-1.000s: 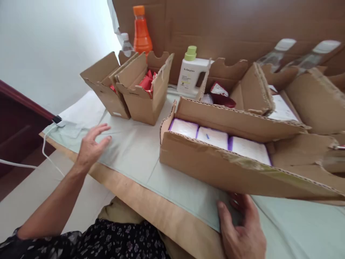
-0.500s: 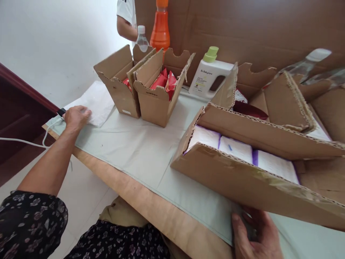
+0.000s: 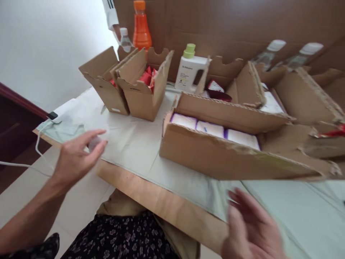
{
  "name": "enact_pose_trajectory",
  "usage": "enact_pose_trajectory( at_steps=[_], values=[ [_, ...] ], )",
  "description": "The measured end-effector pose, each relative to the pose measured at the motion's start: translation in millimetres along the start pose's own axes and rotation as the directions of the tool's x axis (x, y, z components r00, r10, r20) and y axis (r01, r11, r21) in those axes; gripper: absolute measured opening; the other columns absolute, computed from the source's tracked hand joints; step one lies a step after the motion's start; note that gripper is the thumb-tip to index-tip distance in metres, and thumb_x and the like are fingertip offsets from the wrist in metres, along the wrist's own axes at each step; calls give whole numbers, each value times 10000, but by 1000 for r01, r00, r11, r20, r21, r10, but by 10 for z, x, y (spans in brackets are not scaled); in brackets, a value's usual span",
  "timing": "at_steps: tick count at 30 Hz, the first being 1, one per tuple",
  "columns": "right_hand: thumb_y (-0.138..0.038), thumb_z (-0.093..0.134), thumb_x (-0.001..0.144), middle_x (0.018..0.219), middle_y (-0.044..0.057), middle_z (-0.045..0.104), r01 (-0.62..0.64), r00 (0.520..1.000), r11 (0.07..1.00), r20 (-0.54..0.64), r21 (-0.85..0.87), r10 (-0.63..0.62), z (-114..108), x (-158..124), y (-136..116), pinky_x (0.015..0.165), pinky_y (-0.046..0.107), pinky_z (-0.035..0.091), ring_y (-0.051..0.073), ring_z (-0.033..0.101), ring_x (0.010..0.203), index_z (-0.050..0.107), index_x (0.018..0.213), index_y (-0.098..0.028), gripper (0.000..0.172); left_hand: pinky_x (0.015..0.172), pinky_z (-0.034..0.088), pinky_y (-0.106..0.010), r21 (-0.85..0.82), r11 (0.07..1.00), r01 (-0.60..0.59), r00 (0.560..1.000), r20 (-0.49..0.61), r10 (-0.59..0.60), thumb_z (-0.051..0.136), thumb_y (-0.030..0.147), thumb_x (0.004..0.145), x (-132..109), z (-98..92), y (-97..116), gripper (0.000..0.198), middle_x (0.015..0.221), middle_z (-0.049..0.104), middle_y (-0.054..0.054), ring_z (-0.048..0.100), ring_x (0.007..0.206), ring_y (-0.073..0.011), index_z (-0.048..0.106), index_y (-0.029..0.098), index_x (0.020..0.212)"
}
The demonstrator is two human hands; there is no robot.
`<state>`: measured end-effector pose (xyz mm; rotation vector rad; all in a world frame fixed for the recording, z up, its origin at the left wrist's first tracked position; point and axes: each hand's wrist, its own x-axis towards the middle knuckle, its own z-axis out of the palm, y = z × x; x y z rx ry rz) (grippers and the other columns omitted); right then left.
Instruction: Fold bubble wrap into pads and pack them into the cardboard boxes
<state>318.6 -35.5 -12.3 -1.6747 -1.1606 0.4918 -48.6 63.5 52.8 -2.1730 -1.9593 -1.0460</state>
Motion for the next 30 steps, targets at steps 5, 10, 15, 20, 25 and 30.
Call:
enact_pose_trajectory(
  at_steps=[5, 10, 15, 20, 25, 30],
  values=[
    [-452, 803, 845, 1508, 158, 613, -120, 762, 961, 644, 251, -73, 306, -279, -289, 960, 498, 633, 329, 681, 1275, 400, 1598, -300, 868, 629, 604, -273, -443, 891, 96, 946, 318, 56, 608, 278, 949, -521, 555, 835, 309, 870, 782, -23, 727, 715, -170, 706, 223, 1237],
    [-409, 669, 949, 1147, 111, 756, -159, 885, 976, 460, 148, 75, 343, -196, -182, 819, 408, 625, 232, 743, 926, 420, 1577, -215, 703, 705, 640, -275, -701, 660, 271, 819, 528, 224, 576, 311, 1012, -687, 691, 1234, 422, 1063, 796, -58, 771, 953, -193, 584, 239, 1428],
    [-362, 607, 960, 854, 24, 725, -85, 937, 996, 339, -4, 81, 14, 12, 27, 642, 326, 541, 179, 649, 693, 567, 1450, -190, 520, 908, 632, -377, -626, 779, -50, 909, 295, 296, 619, 197, 987, -690, 662, 1150, 262, 1091, 769, -65, 726, 1024, -208, 688, 235, 1238],
    [-379, 657, 921, 999, 66, 766, 83, 986, 941, 164, -328, -30, -343, 142, 161, 662, 354, 545, 188, 644, 702, 588, 1430, -188, 548, 948, 616, -447, -508, 824, -249, 894, 206, 397, 606, 138, 970, -708, 796, 1055, 242, 1097, 740, -92, 692, 1091, -250, 701, 210, 1180],
    [-307, 603, 1008, 1131, 100, 758, 269, 955, 830, 27, -489, -294, -427, 63, 111, 819, 413, 593, 232, 698, 905, 656, 1306, -228, 313, 1046, 580, -534, -465, 824, -323, 853, 234, 466, 585, 118, 971, -689, 858, 1142, 302, 1244, 715, -109, 647, 1221, -294, 690, 241, 1226],
    [-206, 535, 1021, 1361, 142, 705, 547, 832, 722, 371, -424, -413, 13, -30, 51, 1002, 485, 553, 304, 647, 1254, 677, 1277, -204, 292, 1190, 467, -593, -401, 796, -453, 695, 401, 597, 547, 127, 987, -765, 973, 1189, 375, 1529, 587, -150, 471, 1481, -356, 662, 190, 1338]
  ],
)
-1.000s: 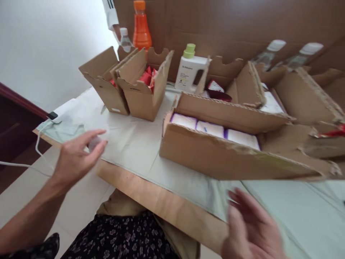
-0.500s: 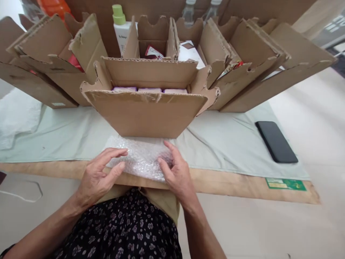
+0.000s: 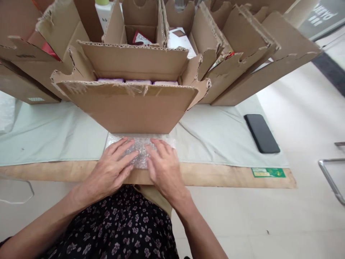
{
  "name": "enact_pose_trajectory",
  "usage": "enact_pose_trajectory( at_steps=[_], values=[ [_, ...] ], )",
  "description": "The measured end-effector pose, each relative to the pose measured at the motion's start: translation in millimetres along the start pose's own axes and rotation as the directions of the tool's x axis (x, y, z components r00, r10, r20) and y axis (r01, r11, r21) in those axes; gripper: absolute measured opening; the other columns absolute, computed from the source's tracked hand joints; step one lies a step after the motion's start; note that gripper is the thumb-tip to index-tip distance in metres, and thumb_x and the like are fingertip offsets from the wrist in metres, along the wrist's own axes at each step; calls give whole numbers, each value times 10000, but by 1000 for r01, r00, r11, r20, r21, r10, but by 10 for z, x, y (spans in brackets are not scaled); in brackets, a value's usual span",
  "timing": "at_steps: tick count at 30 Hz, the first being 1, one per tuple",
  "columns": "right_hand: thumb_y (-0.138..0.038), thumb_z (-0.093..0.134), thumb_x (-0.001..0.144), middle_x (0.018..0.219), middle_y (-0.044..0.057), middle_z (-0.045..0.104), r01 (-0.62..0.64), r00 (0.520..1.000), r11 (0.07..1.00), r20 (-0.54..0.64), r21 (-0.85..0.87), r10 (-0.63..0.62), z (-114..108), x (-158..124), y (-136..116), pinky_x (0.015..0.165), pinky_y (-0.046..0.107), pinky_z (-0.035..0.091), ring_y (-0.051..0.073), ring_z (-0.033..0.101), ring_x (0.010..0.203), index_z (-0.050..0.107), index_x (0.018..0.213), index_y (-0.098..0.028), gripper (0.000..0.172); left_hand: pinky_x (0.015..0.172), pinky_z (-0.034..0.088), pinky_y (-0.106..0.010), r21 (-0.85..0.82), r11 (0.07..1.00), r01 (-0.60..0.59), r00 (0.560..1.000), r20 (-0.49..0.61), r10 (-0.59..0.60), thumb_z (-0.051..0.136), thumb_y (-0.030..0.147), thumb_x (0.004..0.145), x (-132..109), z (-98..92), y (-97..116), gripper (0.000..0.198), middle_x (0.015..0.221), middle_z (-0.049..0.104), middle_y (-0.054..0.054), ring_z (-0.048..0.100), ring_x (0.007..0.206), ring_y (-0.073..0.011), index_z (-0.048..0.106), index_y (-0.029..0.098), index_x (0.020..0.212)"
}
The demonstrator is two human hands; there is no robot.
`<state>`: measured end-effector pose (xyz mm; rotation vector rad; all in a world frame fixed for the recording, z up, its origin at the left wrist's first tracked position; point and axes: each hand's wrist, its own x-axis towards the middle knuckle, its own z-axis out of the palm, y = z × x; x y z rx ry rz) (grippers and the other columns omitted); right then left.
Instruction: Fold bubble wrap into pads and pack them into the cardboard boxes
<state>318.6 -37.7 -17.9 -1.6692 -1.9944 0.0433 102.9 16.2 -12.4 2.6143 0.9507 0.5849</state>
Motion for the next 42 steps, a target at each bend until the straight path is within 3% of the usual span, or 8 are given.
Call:
enact_pose_trajectory(
  at_steps=[4, 11, 15, 21, 26, 31, 36, 42],
  values=[
    [-287, 527, 1045, 1510, 150, 621, 23, 992, 993, 125, -118, -9, 132, -162, 66, 1036, 517, 513, 345, 561, 1406, 646, 1361, -199, 349, 1238, 387, -618, 58, 998, -30, 993, 111, 24, 549, 182, 1012, -134, 106, -135, 416, 1587, 553, -122, 442, 1518, -345, 626, 226, 1419],
    [-275, 559, 1048, 1305, 106, 749, -175, 983, 983, -66, -61, 171, -275, -658, 421, 1036, 499, 511, 308, 668, 1272, 710, 1179, -222, 207, 1217, 412, -643, -17, 998, -66, 991, 119, 67, 567, 232, 1019, -208, -3, -238, 385, 1602, 528, -161, 419, 1535, -368, 645, 188, 1394],
    [-193, 564, 1017, 1176, 77, 784, -191, 964, 982, -191, -11, 185, -302, -442, 382, 1008, 461, 532, 257, 723, 1108, 724, 1105, -239, 188, 1199, 451, -625, -98, 994, -58, 998, -30, 55, 590, 185, 997, -159, -72, -133, 322, 1513, 611, -164, 440, 1520, -353, 689, 191, 1303],
    [-299, 562, 990, 1345, 146, 709, -185, 983, 973, -37, -137, 182, -36, 1, 513, 943, 505, 505, 336, 659, 1157, 707, 1193, -202, 268, 1159, 484, -647, -102, 992, -76, 997, 17, 78, 607, 169, 977, -154, 52, -93, 266, 1447, 664, -135, 529, 1441, -355, 742, 217, 1200],
    [-279, 564, 996, 1150, 97, 773, -162, 986, 984, -54, -78, 159, 54, -12, 594, 880, 430, 455, 282, 665, 1041, 672, 942, -220, 134, 1157, 483, -656, -120, 990, -79, 997, -2, 79, 591, 165, 981, -177, 113, -139, 275, 1455, 657, -141, 533, 1437, -353, 738, 212, 1207],
    [-231, 602, 960, 904, 62, 755, -191, 978, 973, -105, -131, 178, 29, 5, 514, 816, 406, 395, 267, 613, 892, 700, 1027, -220, 119, 1124, 529, -608, -136, 987, -85, 993, -91, 73, 589, 116, 970, -174, 102, -116, 244, 1384, 689, -158, 554, 1410, -343, 752, 180, 1140],
    [-245, 596, 990, 953, 64, 739, -124, 985, 981, -135, -151, 103, -27, 33, 472, 821, 416, 381, 266, 599, 928, 750, 907, -248, 175, 1146, 513, -593, -108, 994, 4, 981, -194, -25, 592, 90, 957, -159, 57, -103, 295, 1427, 650, -144, 528, 1444, -329, 706, 207, 1203],
    [-196, 618, 1016, 965, 36, 743, -56, 955, 998, -294, -20, 47, -51, -61, 467, 867, 383, 447, 187, 671, 868, 763, 993, -234, 152, 1145, 505, -600, -8, 1000, -11, 976, -219, 9, 602, 108, 964, -56, 23, -160, 319, 1431, 630, -173, 534, 1426, -350, 640, 174, 1274]
  ],
)
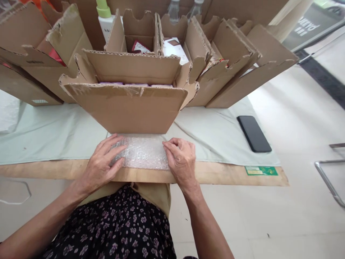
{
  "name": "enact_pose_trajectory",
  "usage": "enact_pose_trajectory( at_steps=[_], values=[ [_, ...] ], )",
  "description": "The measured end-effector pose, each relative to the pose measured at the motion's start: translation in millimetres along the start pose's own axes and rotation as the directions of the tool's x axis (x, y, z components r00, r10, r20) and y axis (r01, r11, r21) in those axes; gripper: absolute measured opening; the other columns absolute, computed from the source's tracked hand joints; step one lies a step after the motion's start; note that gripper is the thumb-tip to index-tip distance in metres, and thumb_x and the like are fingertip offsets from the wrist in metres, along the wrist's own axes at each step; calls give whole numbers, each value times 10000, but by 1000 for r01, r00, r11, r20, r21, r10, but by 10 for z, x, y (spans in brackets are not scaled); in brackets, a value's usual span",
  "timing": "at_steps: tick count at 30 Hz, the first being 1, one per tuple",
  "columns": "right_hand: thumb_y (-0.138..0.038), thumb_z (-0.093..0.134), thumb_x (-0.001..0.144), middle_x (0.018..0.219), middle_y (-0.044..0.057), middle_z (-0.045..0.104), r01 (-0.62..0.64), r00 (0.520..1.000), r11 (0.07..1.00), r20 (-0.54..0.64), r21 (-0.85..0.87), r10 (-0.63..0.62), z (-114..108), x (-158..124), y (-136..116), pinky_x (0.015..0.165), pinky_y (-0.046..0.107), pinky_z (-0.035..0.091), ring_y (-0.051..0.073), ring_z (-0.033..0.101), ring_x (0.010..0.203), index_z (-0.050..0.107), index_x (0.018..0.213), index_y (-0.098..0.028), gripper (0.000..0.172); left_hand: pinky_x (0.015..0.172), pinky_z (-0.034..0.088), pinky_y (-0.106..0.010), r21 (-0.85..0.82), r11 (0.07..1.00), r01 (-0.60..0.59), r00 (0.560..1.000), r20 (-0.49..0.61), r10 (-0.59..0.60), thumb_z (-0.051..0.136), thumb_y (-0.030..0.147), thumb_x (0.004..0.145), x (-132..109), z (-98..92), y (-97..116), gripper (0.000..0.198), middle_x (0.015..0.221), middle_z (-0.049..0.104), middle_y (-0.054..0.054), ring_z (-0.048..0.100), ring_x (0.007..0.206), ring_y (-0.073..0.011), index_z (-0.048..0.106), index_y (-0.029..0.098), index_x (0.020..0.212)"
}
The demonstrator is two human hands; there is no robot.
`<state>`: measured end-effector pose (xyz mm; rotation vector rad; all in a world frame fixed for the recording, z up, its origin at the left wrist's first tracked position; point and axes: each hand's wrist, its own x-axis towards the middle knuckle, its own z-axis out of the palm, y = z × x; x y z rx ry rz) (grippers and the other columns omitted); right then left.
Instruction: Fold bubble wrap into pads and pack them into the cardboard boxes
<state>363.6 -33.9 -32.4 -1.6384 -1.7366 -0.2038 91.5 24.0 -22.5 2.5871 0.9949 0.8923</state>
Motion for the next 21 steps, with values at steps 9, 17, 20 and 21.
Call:
enact_pose_trajectory(
  at_steps=[9, 17, 20, 21],
  values=[
    [-199, 626, 1019, 914, 31, 736, 76, 997, 988, 1, -138, -76, 3, -17, 92, 814, 372, 430, 182, 636, 813, 766, 988, -238, 149, 1144, 508, -611, 83, 996, -41, 992, 118, 31, 614, 165, 970, 63, 86, -20, 294, 1444, 614, -196, 501, 1437, -395, 670, 135, 1257],
    [-211, 663, 988, 1038, 66, 746, 140, 968, 983, 224, -116, -111, 4, -20, -36, 811, 388, 412, 239, 606, 909, 774, 1032, -222, 119, 1154, 500, -609, 81, 996, -47, 987, 156, 34, 593, 167, 989, -21, 148, -34, 255, 1443, 610, -185, 495, 1429, -379, 688, 151, 1225],
    [-191, 664, 986, 1017, 56, 757, 144, 968, 983, 224, -117, -115, 47, -22, -81, 813, 381, 414, 235, 606, 902, 760, 948, -218, 106, 1152, 502, -607, 69, 996, -52, 989, 139, 42, 596, 169, 991, -32, 168, -37, 252, 1441, 609, -185, 500, 1423, -377, 678, 153, 1229],
    [-184, 660, 987, 1028, 58, 758, 151, 971, 981, 206, -120, -124, 50, -19, -96, 821, 382, 419, 235, 610, 907, 748, 919, -217, 115, 1152, 503, -601, 62, 997, -52, 990, 131, 44, 601, 171, 990, -33, 171, -37, 257, 1442, 607, -186, 500, 1423, -376, 672, 152, 1236]
  ],
)
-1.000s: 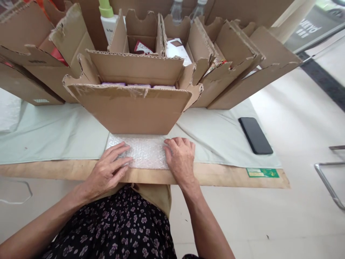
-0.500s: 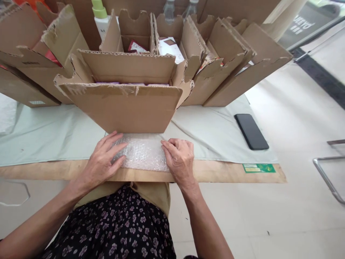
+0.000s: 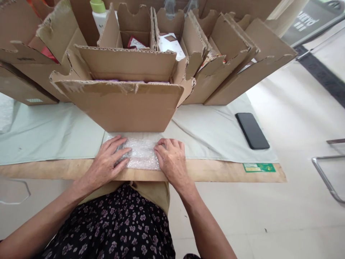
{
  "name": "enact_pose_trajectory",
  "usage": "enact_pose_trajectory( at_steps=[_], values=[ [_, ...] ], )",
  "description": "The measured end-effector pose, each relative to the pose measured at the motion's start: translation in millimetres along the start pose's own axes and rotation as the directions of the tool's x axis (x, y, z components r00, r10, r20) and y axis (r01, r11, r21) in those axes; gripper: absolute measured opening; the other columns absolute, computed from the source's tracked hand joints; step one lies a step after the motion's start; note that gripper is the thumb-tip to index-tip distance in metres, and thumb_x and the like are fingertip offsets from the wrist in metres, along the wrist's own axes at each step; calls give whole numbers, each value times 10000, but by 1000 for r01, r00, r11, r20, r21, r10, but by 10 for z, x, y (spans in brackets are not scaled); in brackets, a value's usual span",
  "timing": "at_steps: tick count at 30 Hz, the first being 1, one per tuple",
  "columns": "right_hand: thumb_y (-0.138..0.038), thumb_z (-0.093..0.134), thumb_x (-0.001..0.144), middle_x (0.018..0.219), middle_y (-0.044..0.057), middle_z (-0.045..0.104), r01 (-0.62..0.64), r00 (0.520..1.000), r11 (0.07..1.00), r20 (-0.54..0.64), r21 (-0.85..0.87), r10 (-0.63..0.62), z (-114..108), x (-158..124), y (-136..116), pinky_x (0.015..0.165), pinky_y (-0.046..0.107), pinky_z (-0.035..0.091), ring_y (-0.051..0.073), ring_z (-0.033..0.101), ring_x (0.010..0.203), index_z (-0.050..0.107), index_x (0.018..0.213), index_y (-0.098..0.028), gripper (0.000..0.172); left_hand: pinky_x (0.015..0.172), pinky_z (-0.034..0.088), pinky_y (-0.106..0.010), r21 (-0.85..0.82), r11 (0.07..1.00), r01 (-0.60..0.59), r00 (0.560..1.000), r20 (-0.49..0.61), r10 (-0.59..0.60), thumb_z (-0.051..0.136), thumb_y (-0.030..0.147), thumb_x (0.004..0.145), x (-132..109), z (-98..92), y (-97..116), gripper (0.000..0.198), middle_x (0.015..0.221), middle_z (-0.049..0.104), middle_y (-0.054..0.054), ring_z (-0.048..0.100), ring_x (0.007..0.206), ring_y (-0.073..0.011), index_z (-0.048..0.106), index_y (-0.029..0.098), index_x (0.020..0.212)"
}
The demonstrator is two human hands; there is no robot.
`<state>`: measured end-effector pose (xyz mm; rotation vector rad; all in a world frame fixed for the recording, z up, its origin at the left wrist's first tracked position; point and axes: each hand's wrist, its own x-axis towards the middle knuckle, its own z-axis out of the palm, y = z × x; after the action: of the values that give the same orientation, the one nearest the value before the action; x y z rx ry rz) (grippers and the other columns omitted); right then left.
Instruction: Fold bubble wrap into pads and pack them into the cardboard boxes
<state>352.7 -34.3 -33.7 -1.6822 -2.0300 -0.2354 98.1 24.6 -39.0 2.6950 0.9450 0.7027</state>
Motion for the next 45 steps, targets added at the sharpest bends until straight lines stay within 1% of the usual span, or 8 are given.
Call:
enact_pose_trajectory(
  at_steps=[10, 15, 18, 21, 27, 32, 38, 45],
  values=[
    [-31, 631, 940, 1254, 170, 745, 216, 966, 971, -170, 103, -197, -294, -13, -218, 1006, 461, 482, 248, 729, 1080, 569, 994, -197, 186, 1184, 432, -598, -27, 1000, 12, 1000, -2, -12, 661, 266, 949, 122, -354, -109, 660, 1531, 545, -200, 472, 1470, -381, 408, 177, 1552],
    [3, 606, 922, 1088, 86, 780, 243, 965, 933, -161, 267, -205, -450, -146, -294, 1000, 434, 500, 196, 742, 958, 578, 1057, -209, 253, 968, 532, -508, -57, 998, -30, 988, 151, 39, 645, 273, 961, 106, -637, -213, 264, 1089, 746, -112, 683, 1046, -304, 663, 170, 1204],
    [-152, 722, 927, 1173, 84, 751, 2, 998, 881, -54, 474, 27, -506, -292, -255, 957, 404, 564, 215, 735, 1040, 529, 1389, -243, 508, 878, 541, -432, -189, 982, 17, 988, 156, 13, 610, 229, 971, 40, -763, -202, 87, 900, 736, -52, 701, 920, -249, 659, 203, 904],
    [-322, 795, 892, 1209, 85, 747, -375, 927, 706, 247, 601, 283, -487, -423, -194, 961, 430, 605, 251, 731, 1101, 389, 1597, -270, 815, 891, 556, -369, -397, 912, 106, 989, 138, -55, 634, 195, 959, -37, -845, -164, 60, 958, 757, -36, 724, 980, -215, 668, 223, 917],
    [-286, 747, 912, 932, 27, 811, -435, 882, 431, 279, 791, 380, -400, -360, -194, 783, 348, 644, 212, 773, 864, 798, 942, -255, 67, 916, 626, -348, -654, 643, 398, 918, 278, -284, 796, 303, 877, -231, -764, -151, 647, 1216, 791, -72, 753, 1129, -256, 549, 281, 1474],
    [-207, 727, 928, 930, 11, 801, -199, 931, 506, 1, 839, 364, -575, -132, -182, 823, 402, 640, 216, 758, 903, 795, 945, -284, 104, 938, 656, -381, -628, 727, 277, 959, 136, -248, 656, 208, 964, -140, -646, 8, 149, 1068, 829, -34, 788, 1040, -227, 794, 251, 1001],
    [-410, 650, 998, 1067, 59, 796, 36, 916, 708, -307, 705, 259, -961, -102, -202, 948, 570, 604, 294, 743, 1021, 795, 1051, -331, 174, 1126, 541, -601, -513, 858, -22, 985, -159, -69, 607, 466, 1024, -48, -979, 156, 221, 1185, 811, -50, 716, 1230, -298, 732, 298, 1093],
    [-187, 655, 982, 1173, 38, 797, -17, 990, 748, -92, 664, 104, -632, -562, -106, 1040, 532, 565, 287, 690, 1238, 764, 1118, -305, 211, 1085, 548, -508, -329, 926, -186, 982, -99, 162, 592, 222, 1028, -298, -633, -31, 146, 1268, 787, -81, 703, 1263, -258, 718, 247, 1097]
  ],
)
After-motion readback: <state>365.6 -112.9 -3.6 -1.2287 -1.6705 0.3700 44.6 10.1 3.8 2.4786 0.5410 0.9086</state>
